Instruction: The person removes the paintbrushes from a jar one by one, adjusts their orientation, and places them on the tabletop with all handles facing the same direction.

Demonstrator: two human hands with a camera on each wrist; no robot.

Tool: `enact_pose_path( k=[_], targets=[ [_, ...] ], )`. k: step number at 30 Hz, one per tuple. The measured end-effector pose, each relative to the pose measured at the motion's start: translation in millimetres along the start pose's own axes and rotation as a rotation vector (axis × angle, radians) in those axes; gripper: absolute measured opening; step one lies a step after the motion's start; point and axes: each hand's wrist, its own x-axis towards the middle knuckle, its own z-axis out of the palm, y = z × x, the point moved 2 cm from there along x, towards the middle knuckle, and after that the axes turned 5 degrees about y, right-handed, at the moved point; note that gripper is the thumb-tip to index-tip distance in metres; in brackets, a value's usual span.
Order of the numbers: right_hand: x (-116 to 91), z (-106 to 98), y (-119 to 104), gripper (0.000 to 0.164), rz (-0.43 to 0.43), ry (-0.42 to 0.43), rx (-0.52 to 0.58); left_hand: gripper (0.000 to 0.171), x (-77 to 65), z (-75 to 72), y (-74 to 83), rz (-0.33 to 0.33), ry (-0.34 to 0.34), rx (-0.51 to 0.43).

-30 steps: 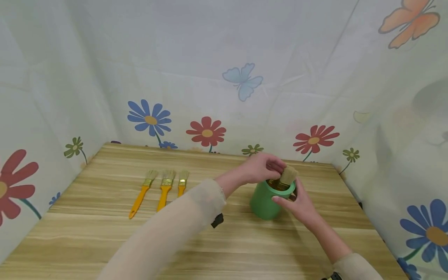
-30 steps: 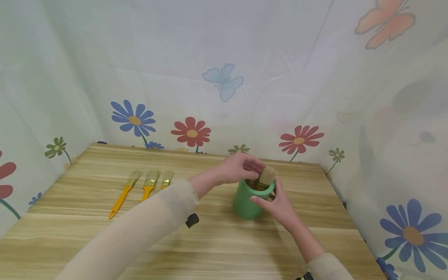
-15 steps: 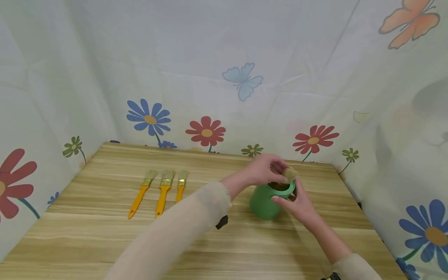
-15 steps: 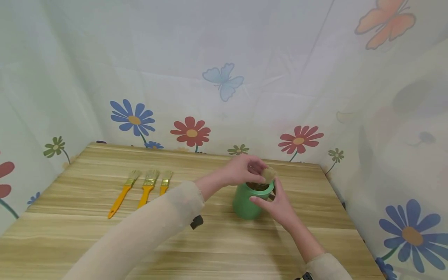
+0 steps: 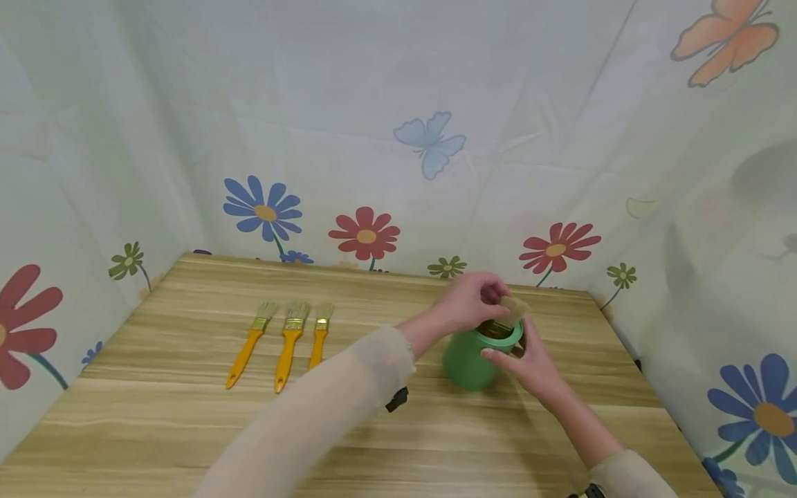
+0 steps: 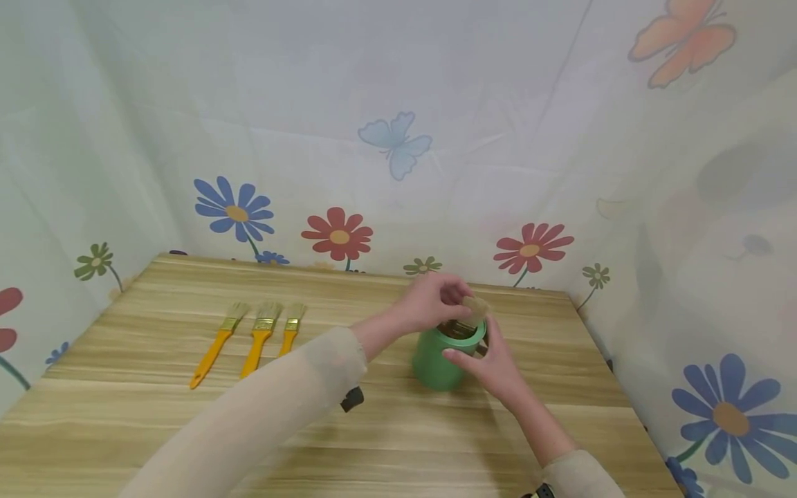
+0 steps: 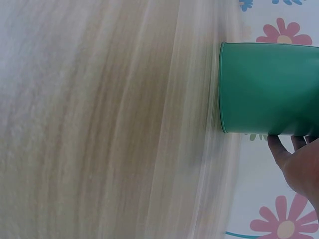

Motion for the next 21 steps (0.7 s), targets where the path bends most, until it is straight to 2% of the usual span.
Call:
enact_pose_path(
  k=[7,15,21],
  targets=[
    [0.6,0.1,-0.6,0.085,0.031,0.004,-0.010,0.018,-2.5,-15.1,6.2,0.043,0.019,-0.087],
    [0.5,0.7,-1.2,0.094,0.048,0.004,-0.016,0.019,-6.5,-37.1,25.1,0.082,0.035,-0.174],
    [1.0,0.1,-0.3,0.096,0.047,0.009,-0.025,0.018,-11.5,-53.9,36.3,0.102,0.098,-0.167]
  ],
)
